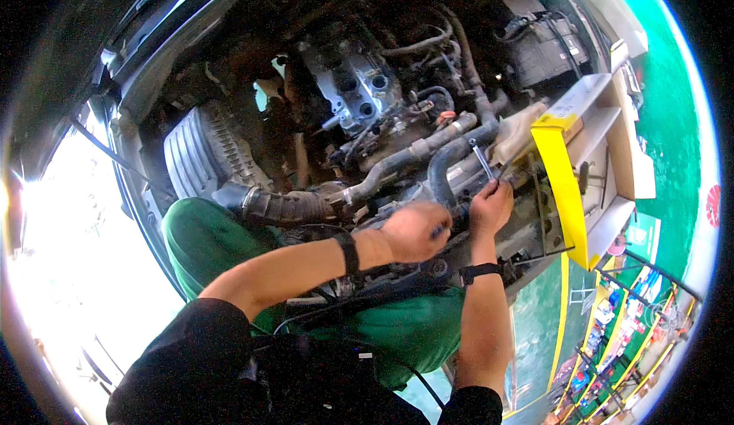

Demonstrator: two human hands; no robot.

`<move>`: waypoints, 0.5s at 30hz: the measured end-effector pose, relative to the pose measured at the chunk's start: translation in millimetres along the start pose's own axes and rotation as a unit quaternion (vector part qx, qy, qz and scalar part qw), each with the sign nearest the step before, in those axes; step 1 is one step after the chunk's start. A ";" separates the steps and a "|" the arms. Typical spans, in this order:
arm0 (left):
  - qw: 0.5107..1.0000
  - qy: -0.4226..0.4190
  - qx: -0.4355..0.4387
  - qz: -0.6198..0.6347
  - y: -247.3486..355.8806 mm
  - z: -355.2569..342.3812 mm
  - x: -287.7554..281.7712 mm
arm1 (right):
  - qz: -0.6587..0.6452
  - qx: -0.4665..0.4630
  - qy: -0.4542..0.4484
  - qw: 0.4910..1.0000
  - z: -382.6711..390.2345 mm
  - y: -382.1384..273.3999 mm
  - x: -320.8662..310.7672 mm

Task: The person works on a car engine by disconnecting electrical connectors and removing bolts from the valve cover area using a socket wrench and by hand.

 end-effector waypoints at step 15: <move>0.929 0.326 -0.044 0.171 -40.1 -94.9 -342.2 | 0.032 0.059 -0.009 0.998 -8.6 -3.2 -6.2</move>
Point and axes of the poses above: each hand's wrist, its own z-axis away from the middle knuckle, its own x-axis out of the palm, y = z × x, the point moved 2 cm from there along -z, towards the middle knuckle, and after that the axes turned 11 degrees about -z, right-handed, at the moved point
